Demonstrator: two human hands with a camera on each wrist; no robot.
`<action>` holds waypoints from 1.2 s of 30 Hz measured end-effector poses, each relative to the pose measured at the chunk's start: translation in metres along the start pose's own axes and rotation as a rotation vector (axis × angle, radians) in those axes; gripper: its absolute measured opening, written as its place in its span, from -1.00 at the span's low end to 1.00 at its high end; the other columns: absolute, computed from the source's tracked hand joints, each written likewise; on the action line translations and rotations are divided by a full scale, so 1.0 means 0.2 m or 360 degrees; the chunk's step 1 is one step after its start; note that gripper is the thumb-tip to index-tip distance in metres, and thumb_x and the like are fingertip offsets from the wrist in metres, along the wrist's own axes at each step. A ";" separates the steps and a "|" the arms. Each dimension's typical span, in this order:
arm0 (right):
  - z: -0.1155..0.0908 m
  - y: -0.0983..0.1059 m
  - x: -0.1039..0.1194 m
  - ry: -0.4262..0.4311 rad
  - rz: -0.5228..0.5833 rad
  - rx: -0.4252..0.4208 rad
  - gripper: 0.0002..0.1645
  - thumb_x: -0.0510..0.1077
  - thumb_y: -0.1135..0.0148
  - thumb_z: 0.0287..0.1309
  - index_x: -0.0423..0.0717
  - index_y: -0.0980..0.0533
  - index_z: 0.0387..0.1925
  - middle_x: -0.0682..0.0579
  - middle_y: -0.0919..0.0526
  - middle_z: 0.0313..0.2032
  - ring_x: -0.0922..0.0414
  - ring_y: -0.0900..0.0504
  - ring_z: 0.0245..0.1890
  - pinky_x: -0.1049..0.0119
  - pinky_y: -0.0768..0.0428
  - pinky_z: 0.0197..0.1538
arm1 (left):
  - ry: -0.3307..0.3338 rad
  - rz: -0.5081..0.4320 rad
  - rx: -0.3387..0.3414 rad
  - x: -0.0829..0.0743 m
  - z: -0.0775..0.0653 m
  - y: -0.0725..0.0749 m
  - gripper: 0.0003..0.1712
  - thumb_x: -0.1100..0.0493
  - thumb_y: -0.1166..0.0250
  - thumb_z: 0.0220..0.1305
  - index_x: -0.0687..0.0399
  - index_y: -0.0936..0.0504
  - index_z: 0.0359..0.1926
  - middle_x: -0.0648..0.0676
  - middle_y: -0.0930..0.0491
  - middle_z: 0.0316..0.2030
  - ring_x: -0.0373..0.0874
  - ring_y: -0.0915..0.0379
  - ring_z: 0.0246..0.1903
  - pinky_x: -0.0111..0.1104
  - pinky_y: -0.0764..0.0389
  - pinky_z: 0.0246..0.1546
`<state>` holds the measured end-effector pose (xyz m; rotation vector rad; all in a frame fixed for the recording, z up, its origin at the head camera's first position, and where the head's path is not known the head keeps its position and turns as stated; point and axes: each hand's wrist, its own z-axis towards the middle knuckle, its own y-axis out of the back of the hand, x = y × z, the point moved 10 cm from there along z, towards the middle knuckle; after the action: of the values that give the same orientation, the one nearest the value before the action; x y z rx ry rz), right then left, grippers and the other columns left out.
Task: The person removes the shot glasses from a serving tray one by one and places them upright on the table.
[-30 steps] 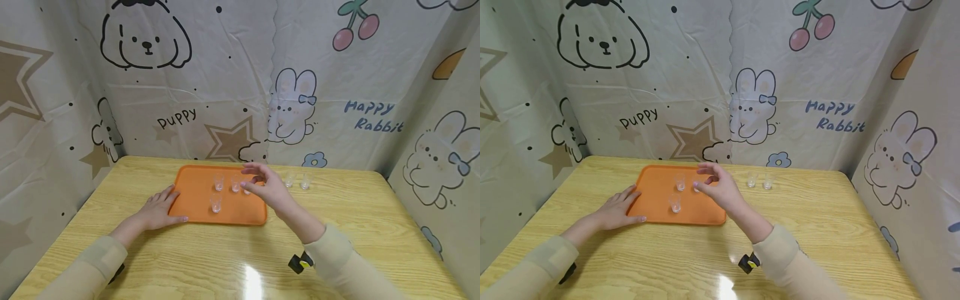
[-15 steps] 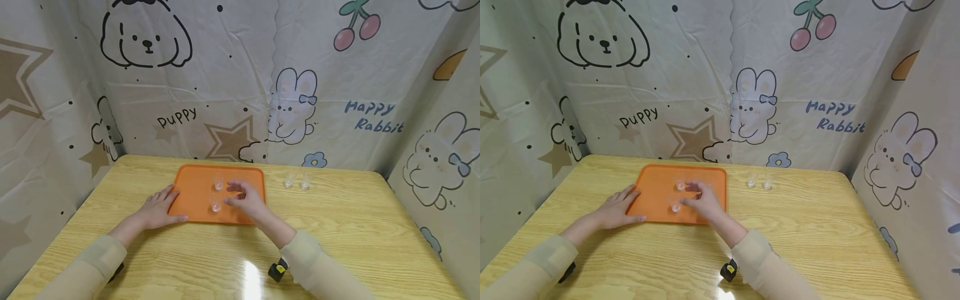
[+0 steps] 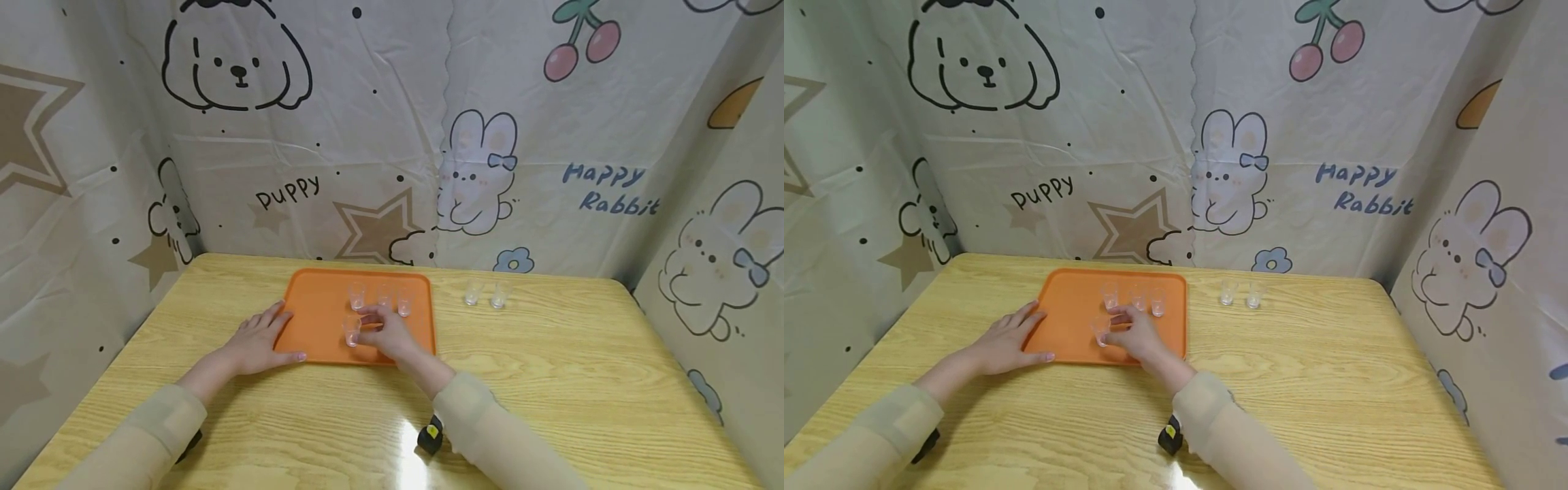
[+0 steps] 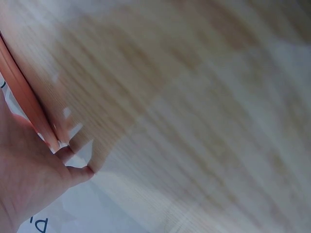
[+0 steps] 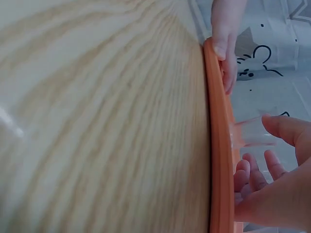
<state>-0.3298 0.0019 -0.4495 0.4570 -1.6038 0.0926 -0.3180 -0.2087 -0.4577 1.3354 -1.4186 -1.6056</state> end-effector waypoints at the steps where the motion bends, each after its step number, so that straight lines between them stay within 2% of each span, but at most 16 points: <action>1: 0.01 0.00 0.00 0.0007 -0.0010 -0.0008 -0.39 -0.28 -0.39 -0.01 -0.22 -0.43 0.13 -0.16 -0.55 -0.02 0.01 -0.55 -0.09 0.26 -0.55 -0.08 | -0.0001 -0.0001 0.0000 0.00 0.00 0.00 0.21 -0.56 -0.09 0.03 0.26 -0.12 0.41 0.31 0.12 0.44 0.42 0.07 0.31 0.32 0.01 0.19; 13: 0.04 -0.04 0.02 0.0119 -0.0134 -0.0011 -0.57 -0.34 -0.38 -0.02 -0.30 -0.49 -0.05 -0.14 -0.60 -0.19 0.11 -0.56 -0.24 0.35 -0.55 -0.18 | -0.0003 -0.0008 -0.0001 -0.01 0.00 0.01 0.19 -0.54 -0.10 0.04 0.26 -0.12 0.41 0.31 0.12 0.44 0.42 0.08 0.32 0.32 0.02 0.19; 23: 0.03 -0.03 0.05 0.0144 -0.0118 0.0016 -0.60 -0.35 -0.40 -0.04 -0.32 -0.49 -0.12 -0.13 -0.57 -0.26 0.18 -0.52 -0.32 0.44 -0.49 -0.26 | -0.0035 -0.0040 -0.0029 -0.01 0.00 0.00 0.18 -0.50 -0.14 0.05 0.29 -0.13 0.39 0.35 0.10 0.42 0.44 0.08 0.30 0.33 0.02 0.17; 29: -0.01 0.01 0.10 0.0180 -0.0169 0.0073 -0.59 -0.36 -0.37 -0.02 -0.36 -0.48 -0.09 -0.12 -0.56 -0.26 0.14 -0.48 -0.36 0.44 -0.44 -0.29 | -0.0025 -0.0039 -0.0009 -0.01 -0.01 0.00 0.18 -0.52 -0.12 0.05 0.27 -0.11 0.41 0.33 0.12 0.43 0.43 0.08 0.31 0.32 0.03 0.19; 36: -0.05 0.08 0.21 0.0200 -0.0355 0.0110 -0.63 -0.30 -0.37 0.01 -0.26 -0.49 -0.11 -0.03 -0.57 -0.27 0.12 -0.44 -0.39 0.41 -0.42 -0.32 | -0.0028 -0.0040 -0.0012 -0.01 -0.01 0.00 0.18 -0.51 -0.13 0.05 0.27 -0.12 0.40 0.33 0.12 0.43 0.45 0.08 0.30 0.33 0.03 0.18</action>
<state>-0.3269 0.0105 -0.4037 0.6679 -1.4211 0.0076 -0.3162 -0.2071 -0.4568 1.3431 -1.4102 -1.6414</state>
